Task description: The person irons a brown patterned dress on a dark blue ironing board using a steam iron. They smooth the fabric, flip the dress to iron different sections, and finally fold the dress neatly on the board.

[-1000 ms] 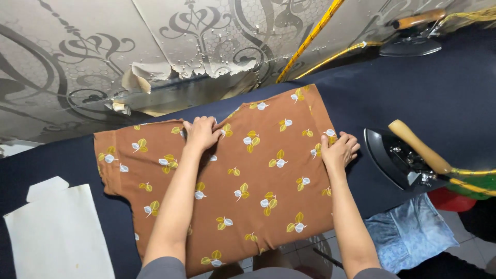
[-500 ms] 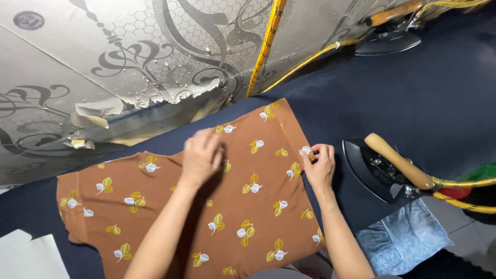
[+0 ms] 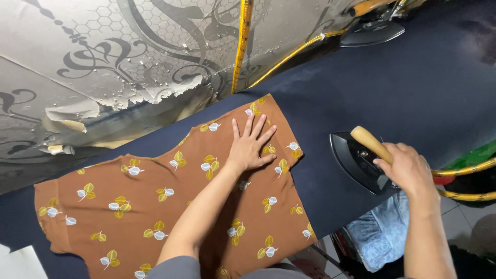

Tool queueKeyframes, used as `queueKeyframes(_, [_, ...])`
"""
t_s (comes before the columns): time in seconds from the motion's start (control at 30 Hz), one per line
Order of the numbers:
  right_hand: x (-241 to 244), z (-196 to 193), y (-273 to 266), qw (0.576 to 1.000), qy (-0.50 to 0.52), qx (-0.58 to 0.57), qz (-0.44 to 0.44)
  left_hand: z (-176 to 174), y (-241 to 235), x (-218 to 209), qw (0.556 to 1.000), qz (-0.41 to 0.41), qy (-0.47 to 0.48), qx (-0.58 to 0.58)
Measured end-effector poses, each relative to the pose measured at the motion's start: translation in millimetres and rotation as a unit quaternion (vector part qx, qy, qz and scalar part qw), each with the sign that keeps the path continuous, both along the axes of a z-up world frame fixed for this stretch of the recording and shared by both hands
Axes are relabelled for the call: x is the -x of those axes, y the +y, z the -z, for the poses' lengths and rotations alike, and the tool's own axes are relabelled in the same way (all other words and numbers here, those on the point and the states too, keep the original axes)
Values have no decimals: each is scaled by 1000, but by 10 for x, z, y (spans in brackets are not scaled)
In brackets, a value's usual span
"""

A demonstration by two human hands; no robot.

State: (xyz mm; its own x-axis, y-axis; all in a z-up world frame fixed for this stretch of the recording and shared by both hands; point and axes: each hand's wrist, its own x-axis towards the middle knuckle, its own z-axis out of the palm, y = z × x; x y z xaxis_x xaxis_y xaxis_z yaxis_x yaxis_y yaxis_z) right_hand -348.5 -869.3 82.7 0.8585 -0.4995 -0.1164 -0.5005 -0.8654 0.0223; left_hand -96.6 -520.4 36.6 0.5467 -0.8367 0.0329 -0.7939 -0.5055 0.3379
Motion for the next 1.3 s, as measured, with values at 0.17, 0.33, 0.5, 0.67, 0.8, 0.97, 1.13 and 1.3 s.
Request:
queueKeyframes(0.17, [-132, 30, -336, 991, 34, -128, -11, 461, 559, -364, 990, -56, -23, 127])
queueKeyframes(0.33, [-646, -450, 234, 992, 31, -78, -96, 323, 1386, -808, 963, -262, -7, 58])
queueKeyframes(0.5, [-1617, -572, 1475, 945, -76, -142, -285, 550, 1465, -1065, 951, -287, -19, 115])
queueKeyframes(0.67, [-2324, 27, 2654, 887, -151, -183, -397, 361, 2127, -971, 907, -317, -42, 273])
queueKeyframes(0.8, [-2312, -24, 2787, 898, -146, -139, -392, 633, 3461, -660, 840, -498, -182, 114])
queueKeyframes(0.97, [-2193, 126, 1786, 973, -104, -81, -191, 901, 4830, -233, 713, -688, -132, -23])
queueKeyframes(1.13, [-2031, -74, 1240, 979, -58, -81, -179, 794, 4920, -343, 709, -704, 30, -7])
queueKeyframes(1.3, [-1821, -212, 1336, 882, 34, -128, -451, 1048, 5407, -744, 737, -672, 69, 26])
